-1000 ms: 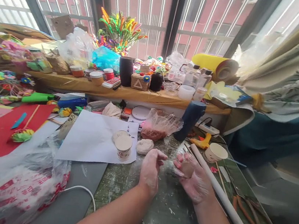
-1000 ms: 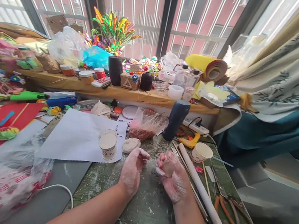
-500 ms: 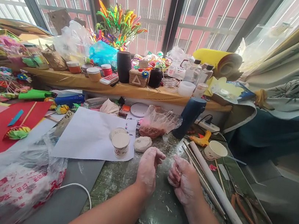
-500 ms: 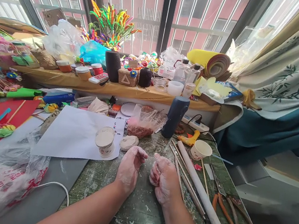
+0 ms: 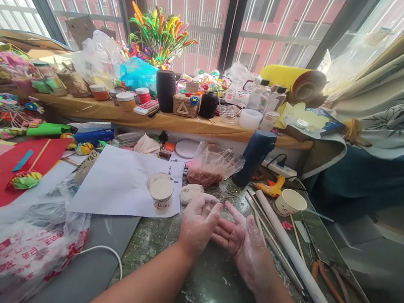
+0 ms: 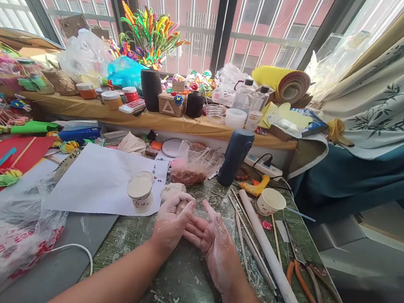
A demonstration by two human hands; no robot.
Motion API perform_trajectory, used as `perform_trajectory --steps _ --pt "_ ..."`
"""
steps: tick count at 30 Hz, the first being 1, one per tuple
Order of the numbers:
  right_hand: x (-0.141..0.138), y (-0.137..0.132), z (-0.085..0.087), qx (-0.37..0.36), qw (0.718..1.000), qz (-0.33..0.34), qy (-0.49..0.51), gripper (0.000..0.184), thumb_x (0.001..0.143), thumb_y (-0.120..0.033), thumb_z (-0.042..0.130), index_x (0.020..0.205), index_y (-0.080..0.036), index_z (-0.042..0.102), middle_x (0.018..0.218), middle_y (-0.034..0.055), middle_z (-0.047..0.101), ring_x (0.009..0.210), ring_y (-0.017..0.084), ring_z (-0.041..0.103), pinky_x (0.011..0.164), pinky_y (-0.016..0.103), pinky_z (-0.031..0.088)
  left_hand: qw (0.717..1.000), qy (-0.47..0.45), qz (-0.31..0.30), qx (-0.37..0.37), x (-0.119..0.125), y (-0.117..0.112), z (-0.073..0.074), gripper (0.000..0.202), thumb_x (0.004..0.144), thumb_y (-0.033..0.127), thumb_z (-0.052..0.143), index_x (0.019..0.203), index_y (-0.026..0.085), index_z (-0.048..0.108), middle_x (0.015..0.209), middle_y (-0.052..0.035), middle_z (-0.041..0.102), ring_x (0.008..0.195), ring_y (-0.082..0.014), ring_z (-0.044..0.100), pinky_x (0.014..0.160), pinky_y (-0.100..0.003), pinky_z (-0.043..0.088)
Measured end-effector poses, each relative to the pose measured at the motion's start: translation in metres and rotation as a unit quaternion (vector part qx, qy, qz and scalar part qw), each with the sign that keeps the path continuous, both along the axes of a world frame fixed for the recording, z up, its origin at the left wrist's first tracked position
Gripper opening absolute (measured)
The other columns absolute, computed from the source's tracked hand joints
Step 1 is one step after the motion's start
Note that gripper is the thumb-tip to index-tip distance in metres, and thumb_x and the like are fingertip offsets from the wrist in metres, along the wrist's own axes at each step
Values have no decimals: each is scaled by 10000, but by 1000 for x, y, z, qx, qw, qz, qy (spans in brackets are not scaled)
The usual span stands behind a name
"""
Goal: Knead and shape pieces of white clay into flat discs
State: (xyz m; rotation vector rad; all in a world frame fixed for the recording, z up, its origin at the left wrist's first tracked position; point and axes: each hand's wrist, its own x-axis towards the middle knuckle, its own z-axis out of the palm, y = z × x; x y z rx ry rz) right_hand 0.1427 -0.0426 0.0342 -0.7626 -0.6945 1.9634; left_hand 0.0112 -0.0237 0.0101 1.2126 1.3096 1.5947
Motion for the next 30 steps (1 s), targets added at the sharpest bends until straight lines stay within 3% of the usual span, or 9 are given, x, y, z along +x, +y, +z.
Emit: perform_trajectory --steps 3,7,9,14,18,20,22,26,30 --pt "4 4 1 -14 998 -44 -44 1043 787 -818 597 1525 -130 334 1029 202 794 887 333 775 763 462 610 985 -151 -7 -88 -1 8 1 522 835 667 627 675 171 632 633 -8 600 587 -135 580 593 -255 484" --pt "8 12 -4 -25 984 -162 -76 521 960 -609 511 1182 -149 618 793 121 781 639 240 730 511 318 573 933 -288 3 -218 1 11 5 702 776 870 501 566 199 488 444 43 443 330 -98 410 352 -219 279" --pt "5 14 -8 -46 980 -186 -52 353 984 -496 525 1023 -174 664 781 84 768 656 209 723 545 299 586 939 -271 -22 -210 1 7 6 725 779 885 473 516 210 431 413 50 387 302 -91 352 332 -222 219" --pt "-15 3 -12 -132 988 -69 45 325 985 -451 556 953 -174 721 867 81 771 864 224 748 825 353 607 997 24 -66 -14 -2 -6 5 681 924 740 429 515 199 484 506 -6 478 488 -126 461 527 -273 410" --pt "-15 -3 -7 -146 983 -37 102 342 941 -480 599 965 -172 746 869 78 777 865 247 739 818 376 595 946 234 -209 82 -1 -9 9 468 1009 551 412 834 214 686 820 -59 709 816 -213 641 967 -433 469" --pt "-10 -1 -7 -134 983 -73 102 283 912 -456 650 946 -194 750 853 48 780 792 214 728 791 346 591 934 224 -263 90 0 -9 10 342 1007 495 462 1030 234 681 970 -50 751 983 -237 676 1181 -526 294" --pt "-7 2 -8 -126 984 -75 98 282 907 -461 660 934 -197 755 847 41 783 740 194 714 774 337 588 952 156 -247 98 1 -8 8 314 1009 470 478 1131 233 644 1138 -72 740 1171 -261 643 1234 -550 212" --pt "-6 6 -7 -109 989 -48 90 365 933 -458 618 876 -128 763 814 84 772 743 200 702 835 372 585 985 36 -129 107 -2 -5 1 305 1036 428 434 1053 214 650 1189 -112 690 1195 -260 618 1071 -464 465" --pt "-3 5 3 -98 984 -43 142 285 925 -397 624 937 -145 757 907 86 778 904 223 716 938 374 557 973 146 -134 118 -4 -1 -1 190 957 373 609 1006 216 706 1089 -99 711 1094 -251 650 1020 -438 504"
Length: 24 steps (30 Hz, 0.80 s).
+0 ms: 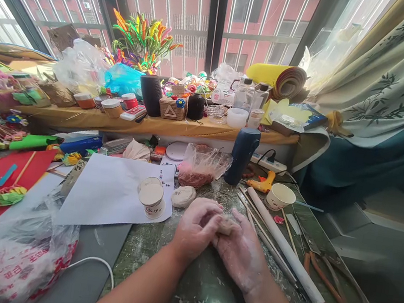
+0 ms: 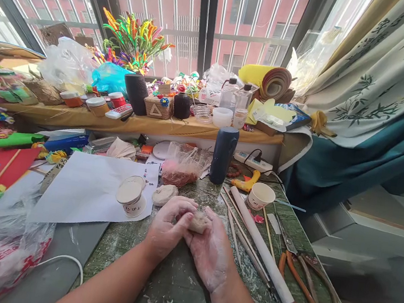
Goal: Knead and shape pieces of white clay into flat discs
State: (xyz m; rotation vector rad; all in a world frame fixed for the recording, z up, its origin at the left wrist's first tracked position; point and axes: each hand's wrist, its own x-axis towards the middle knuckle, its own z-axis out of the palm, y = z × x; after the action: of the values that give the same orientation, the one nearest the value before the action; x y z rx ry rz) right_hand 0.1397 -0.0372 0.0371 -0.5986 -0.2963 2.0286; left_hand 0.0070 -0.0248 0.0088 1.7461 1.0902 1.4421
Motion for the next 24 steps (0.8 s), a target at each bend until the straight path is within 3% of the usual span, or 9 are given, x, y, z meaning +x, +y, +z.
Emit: perform_trajectory --steps 3,6,9,12,16,19,21,24 --pt "6 0 5 20 998 46 34 406 933 -514 585 990 -146 746 999 117 775 1043 275 706 963 414 550 995 95 -5 4 1 1 1 333 807 361 795 1105 234 717 1170 -105 713 1142 -277 640 1043 -454 498" --pt "12 3 2 11 997 63 41 467 945 -572 537 985 -151 736 978 120 777 1036 289 714 921 430 574 991 132 -6 5 3 -1 6 353 806 327 789 1141 256 704 1147 -84 739 1110 -262 662 1094 -480 453" --pt "14 8 -4 -29 998 57 25 453 933 -587 545 924 -172 724 884 102 776 943 283 737 844 414 603 980 185 -68 22 5 -6 13 391 785 356 817 1155 303 703 1111 -46 772 1177 -283 650 1230 -563 236" --pt "13 12 -9 -62 997 48 10 400 919 -551 582 891 -173 711 837 96 770 844 262 747 771 379 613 972 215 -90 31 6 -10 18 398 799 404 808 1178 335 708 1270 -46 730 1355 -323 530 1254 -595 85" --pt "14 15 -11 -108 994 -11 0 340 945 -433 564 917 -128 710 738 82 741 604 166 690 570 257 569 991 135 -1 12 5 -7 11 200 914 333 664 1097 283 728 1305 -81 681 1313 -294 541 1186 -530 294" --pt "14 14 -10 -87 996 7 -18 389 939 -480 577 842 -122 695 585 42 651 442 117 562 368 172 380 998 17 50 -19 2 1 1 199 987 339 548 1045 226 701 1202 -102 689 1202 -261 601 1089 -453 426" --pt "12 12 -9 -61 997 25 -28 418 903 -532 638 736 -149 643 490 -9 554 388 90 473 332 138 259 996 -55 61 -41 2 5 -3 251 1014 376 498 1023 209 685 1131 -97 698 1142 -249 625 1052 -421 457" --pt "6 8 -8 -50 997 12 -61 458 811 -563 763 671 -185 547 424 -87 429 336 52 353 332 121 178 990 -102 65 -73 3 7 -3 286 1016 411 495 981 205 690 1047 -85 712 1063 -239 648 1005 -388 481"
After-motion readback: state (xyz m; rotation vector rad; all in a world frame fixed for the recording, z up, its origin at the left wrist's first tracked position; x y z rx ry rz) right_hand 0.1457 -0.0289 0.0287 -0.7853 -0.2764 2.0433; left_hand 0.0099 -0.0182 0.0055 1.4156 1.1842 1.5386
